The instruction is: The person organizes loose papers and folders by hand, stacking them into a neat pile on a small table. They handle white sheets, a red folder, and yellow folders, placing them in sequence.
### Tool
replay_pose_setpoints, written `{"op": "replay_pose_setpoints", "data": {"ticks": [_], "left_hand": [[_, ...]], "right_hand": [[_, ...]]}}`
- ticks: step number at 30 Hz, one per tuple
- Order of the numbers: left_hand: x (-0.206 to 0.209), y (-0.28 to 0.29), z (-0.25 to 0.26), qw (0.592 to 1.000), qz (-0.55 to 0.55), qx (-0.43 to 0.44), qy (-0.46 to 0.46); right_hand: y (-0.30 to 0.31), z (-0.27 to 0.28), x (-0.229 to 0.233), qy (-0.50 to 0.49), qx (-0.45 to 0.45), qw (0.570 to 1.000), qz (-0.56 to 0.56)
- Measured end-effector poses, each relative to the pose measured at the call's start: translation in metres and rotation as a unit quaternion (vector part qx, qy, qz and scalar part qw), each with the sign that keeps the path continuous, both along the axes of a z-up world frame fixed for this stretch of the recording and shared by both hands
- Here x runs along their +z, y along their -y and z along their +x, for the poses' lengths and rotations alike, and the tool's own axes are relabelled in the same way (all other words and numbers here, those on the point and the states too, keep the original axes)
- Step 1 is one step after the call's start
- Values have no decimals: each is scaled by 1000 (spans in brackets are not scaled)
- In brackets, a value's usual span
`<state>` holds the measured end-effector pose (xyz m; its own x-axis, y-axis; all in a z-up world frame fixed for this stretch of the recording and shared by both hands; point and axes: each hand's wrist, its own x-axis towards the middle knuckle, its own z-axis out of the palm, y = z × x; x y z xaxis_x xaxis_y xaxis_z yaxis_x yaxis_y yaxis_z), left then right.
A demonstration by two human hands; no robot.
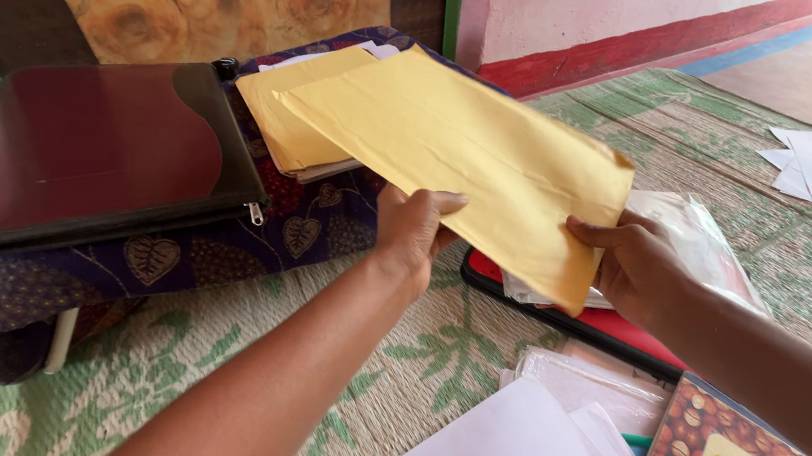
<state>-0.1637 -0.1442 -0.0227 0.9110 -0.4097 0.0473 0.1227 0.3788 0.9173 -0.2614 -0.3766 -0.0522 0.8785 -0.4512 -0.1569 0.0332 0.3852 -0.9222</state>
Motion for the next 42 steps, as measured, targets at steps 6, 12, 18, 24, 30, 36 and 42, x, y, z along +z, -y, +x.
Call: {"op": "replay_pose_setpoints", "data": {"ticks": [6,12,18,24,30,36,42], "left_hand": [[12,-27,28,997,-30,-31,62],[38,-58,48,995,36,-85,47],[118,-91,75,944,302,-119,66],[177,-118,107,936,325,-24,136],[157,-134,152,960,235,64,140],[91,-153,176,975,204,-1,85],[44,-155,206,986,156,52,17]], "right_hand": [[-10,-5,4,-56,27,998,-16],[-10,11,-5,-7,13,1000,11],[-12,60,21,71,10,997,-38],[-39,124,63,117,0,991,-60],[-75,181,86,108,-49,991,-60],[-106,222,66,19,-99,993,-54],[-135,245,50,29,-62,997,-24]]}}
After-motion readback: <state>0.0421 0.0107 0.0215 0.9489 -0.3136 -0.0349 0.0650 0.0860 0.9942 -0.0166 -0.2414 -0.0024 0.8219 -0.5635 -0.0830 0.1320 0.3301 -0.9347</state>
